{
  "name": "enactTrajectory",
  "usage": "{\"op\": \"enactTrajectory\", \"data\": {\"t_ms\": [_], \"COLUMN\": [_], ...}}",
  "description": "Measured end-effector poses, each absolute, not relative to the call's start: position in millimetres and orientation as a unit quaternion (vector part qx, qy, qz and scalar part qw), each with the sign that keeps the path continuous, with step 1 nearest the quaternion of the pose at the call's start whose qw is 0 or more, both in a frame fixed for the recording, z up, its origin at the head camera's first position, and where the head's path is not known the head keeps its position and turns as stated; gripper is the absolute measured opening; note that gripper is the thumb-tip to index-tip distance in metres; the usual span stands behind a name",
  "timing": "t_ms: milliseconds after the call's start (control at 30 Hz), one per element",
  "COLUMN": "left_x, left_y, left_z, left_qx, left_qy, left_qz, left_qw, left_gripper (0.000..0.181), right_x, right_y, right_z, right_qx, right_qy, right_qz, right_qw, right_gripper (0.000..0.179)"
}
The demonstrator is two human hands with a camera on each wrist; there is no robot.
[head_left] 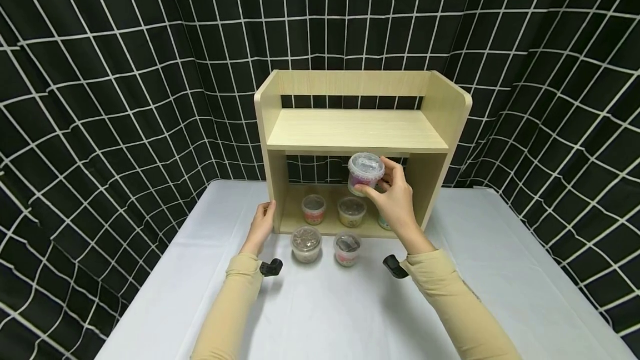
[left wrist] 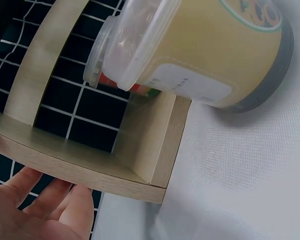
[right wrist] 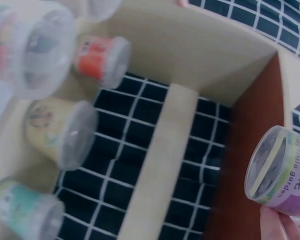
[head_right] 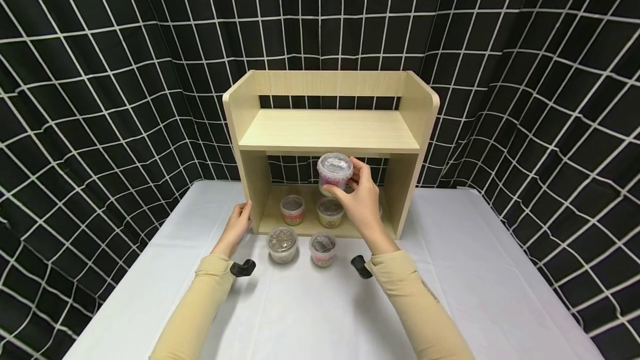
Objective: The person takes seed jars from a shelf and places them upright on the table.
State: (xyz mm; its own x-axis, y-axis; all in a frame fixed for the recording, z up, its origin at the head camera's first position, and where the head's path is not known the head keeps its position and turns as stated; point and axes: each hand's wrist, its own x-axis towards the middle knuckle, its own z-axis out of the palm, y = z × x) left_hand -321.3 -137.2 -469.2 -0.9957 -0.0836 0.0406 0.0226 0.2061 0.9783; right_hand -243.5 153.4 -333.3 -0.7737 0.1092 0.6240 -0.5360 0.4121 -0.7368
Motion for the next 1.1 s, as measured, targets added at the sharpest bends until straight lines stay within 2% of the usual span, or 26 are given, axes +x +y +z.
{"op": "enactTrajectory", "data": {"t_ms": [1100], "left_x": [-319], "left_y": [-137], "left_z": [-466], "left_qx": [0.022], "left_qy": [-0.784], "left_qz": [-0.619], "left_qw": [0.031], "left_gripper": [0.069], "right_x": [-225], "right_y": [196], "right_z": [-419], "right_qx": [0.033], "right_qy": [-0.821], "right_qz": [0.524], "right_qw": [0.224], "right_gripper": [0.079]}}
